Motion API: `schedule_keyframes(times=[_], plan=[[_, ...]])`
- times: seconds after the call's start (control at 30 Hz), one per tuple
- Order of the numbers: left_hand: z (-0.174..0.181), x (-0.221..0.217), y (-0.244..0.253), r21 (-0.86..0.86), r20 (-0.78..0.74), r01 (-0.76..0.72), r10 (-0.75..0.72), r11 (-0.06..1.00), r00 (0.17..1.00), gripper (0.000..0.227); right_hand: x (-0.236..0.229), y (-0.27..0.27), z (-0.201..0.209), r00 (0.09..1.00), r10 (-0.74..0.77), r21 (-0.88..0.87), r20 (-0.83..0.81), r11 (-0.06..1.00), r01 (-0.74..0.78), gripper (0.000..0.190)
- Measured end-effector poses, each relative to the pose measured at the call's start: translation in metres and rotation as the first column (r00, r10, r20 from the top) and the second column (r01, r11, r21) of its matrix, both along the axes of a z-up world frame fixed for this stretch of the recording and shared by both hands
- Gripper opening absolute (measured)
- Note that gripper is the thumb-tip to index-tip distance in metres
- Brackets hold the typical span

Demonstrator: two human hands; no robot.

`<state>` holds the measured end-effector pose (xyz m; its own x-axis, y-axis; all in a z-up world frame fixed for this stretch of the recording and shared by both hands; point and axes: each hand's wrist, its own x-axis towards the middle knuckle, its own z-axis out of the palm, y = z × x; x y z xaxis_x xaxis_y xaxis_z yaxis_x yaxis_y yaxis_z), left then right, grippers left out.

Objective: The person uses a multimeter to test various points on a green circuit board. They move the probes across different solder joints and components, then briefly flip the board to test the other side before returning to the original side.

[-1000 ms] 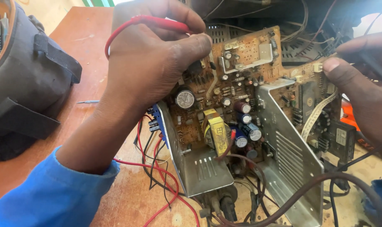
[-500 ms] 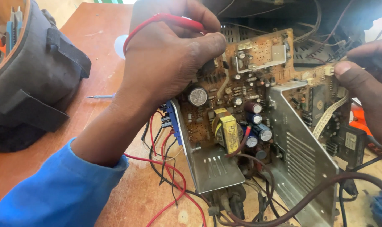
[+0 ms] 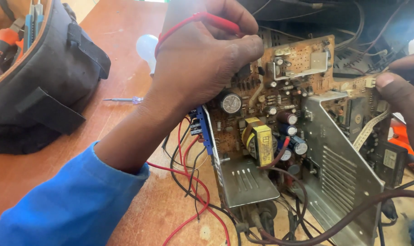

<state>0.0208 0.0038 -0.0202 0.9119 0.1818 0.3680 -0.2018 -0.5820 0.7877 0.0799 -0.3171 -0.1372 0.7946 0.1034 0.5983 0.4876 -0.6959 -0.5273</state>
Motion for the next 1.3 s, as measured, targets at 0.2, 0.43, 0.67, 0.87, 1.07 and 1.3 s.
schedule_keyframes(times=[0.2,0.43,0.67,0.87,1.07,1.3], plan=[[0.002,-0.003,-0.001,-0.036,0.019,0.023,-0.022,0.999,1.0,0.007,-0.001,0.001,0.002,1.0,-0.012,0.022,0.0,1.0,0.011,0.028],[-0.008,0.005,0.005,0.033,0.243,0.045,-0.052,0.998,0.969,0.007,-0.009,0.007,0.01,0.999,-0.043,-0.005,0.017,0.999,0.043,0.024],[-0.003,0.003,0.004,0.016,0.305,0.092,-0.092,0.996,0.948,0.003,-0.015,0.011,0.014,0.996,-0.092,0.019,-0.006,0.996,0.092,0.025],[-0.001,0.005,0.012,-0.017,0.2,0.352,-0.342,0.936,0.918,0.029,-0.017,0.012,0.015,0.997,-0.069,0.028,0.034,0.997,0.069,0.028],[0.006,0.001,0.014,-0.001,0.153,0.355,-0.351,0.935,0.924,0.04,-0.031,0.021,0.027,0.996,-0.073,0.159,-0.045,0.984,0.079,0.028],[0.012,-0.009,0.015,0.107,0.425,0.431,-0.433,0.896,0.795,0.039,-0.03,0.018,0.027,0.995,-0.027,0.089,0.096,0.996,0.018,0.032]])
